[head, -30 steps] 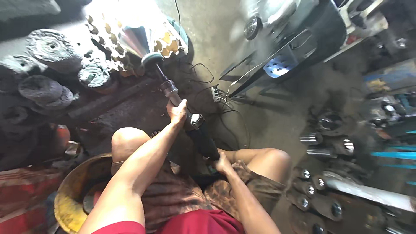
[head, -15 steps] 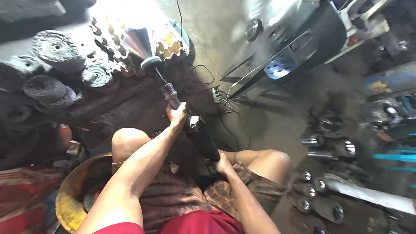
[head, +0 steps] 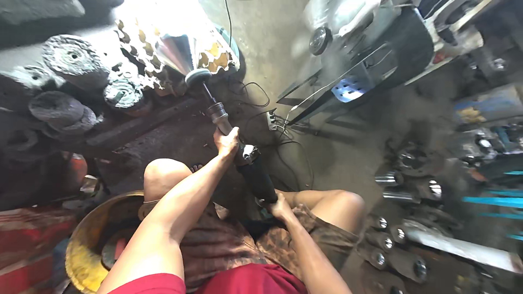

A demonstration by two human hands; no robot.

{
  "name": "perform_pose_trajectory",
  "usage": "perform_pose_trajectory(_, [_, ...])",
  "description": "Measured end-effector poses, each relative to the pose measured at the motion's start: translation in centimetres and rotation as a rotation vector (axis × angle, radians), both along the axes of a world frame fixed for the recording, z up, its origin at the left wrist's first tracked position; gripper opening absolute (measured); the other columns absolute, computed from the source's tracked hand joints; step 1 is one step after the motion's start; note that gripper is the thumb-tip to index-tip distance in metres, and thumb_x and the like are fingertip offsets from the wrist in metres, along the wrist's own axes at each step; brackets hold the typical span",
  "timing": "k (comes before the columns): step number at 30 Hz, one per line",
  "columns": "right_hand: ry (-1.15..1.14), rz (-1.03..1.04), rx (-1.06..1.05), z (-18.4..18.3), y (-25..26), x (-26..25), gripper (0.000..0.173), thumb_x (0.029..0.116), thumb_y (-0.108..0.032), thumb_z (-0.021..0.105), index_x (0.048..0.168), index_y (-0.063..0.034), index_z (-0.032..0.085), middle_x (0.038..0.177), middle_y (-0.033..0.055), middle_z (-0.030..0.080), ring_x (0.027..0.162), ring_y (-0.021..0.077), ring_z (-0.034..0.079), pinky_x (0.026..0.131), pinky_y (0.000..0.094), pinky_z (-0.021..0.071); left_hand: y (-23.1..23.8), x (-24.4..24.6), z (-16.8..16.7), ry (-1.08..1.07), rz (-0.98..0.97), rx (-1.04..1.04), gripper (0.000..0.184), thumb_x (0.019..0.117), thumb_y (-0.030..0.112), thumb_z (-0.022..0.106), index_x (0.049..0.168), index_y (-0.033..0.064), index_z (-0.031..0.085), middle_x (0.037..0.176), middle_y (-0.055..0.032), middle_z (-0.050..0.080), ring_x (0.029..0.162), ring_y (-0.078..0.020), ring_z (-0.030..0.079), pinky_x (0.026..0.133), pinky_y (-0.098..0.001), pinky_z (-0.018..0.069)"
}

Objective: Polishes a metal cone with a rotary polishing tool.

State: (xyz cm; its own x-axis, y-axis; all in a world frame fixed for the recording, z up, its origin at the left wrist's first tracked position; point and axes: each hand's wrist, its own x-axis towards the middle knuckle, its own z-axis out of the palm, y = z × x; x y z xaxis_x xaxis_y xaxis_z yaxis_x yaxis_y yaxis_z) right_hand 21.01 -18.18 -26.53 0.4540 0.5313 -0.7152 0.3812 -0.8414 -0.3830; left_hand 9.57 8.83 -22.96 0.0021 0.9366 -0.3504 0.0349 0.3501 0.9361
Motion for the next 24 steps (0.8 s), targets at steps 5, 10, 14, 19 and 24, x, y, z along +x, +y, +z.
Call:
perform_pose_trajectory(5, [0.046,-0.082,0.063,-0.2,-0.2,0.3,0.055,0.0792,-0.044,0.085,0.116,-0.0067,0.069,0.1,0.0105,0.074,0.092,0.0227,0.073,0.089,0.0499,0.06,0.4,0.9,0.0,0.013,-0.019,0.006,0.034,0.0844,0.018,0.076,0.113,0.0029,0.065,0.093,-0.0103,0.069,0.083,-0.0177,0.067,0.076,-0.0416,0.057])
perform_pose_trajectory(10, [0.066,-0.062,0.211,1.2,0.7,0.2,0.041,0.0828,-0.037,0.086,0.109,-0.0077,0.073,0.095,0.0076,0.076,0.087,0.0188,0.073,0.086,0.0458,0.0616,0.9,1.0,2.6,-0.086,-0.041,0.017,0.029,0.0875,0.013,0.075,0.111,0.0013,0.064,0.085,-0.0086,0.068,0.072,-0.0177,0.068,0.067,-0.0394,0.0595])
perform_pose_trajectory(14, [0.109,-0.005,0.381,3.2,1.0,1.0,0.039,0.0834,-0.037,0.085,0.111,-0.0118,0.074,0.099,0.0024,0.076,0.089,0.0123,0.073,0.087,0.0393,0.0623,0.9,0.6,5.2,-0.35,-0.042,0.113,0.02,0.0862,0.004,0.07,0.104,0.001,0.06,0.074,-0.0072,0.068,0.059,-0.0191,0.068,0.056,-0.0373,0.0622])
perform_pose_trajectory(19, [0.095,0.1,0.351,6.4,2.1,2.2,0.049,0.0812,-0.043,0.085,0.115,-0.0099,0.072,0.106,0.0059,0.075,0.099,0.0147,0.072,0.095,0.0415,0.0587,0.8,-1.6,7.9,-0.573,-0.156,0.205,0.012,0.0883,0.005,0.063,0.098,0.0036,0.056,0.071,-0.0086,0.067,0.06,-0.0225,0.068,0.061,-0.0411,0.0623])
perform_pose_trajectory(24, [-0.191,0.186,0.419,5.8,2.2,1.6,0.046,0.0831,-0.04,0.08,0.119,-0.0107,0.074,0.11,0.0092,0.076,0.108,0.0238,0.072,0.101,0.0521,0.0547,1.0,-3.4,8.9,-0.779,-0.243,0.195,0.003,0.0917,0.009,0.052,0.094,0.0098,0.054,0.067,-0.0049,0.062,0.06,-0.02,0.066,0.066,-0.0412,0.0605])
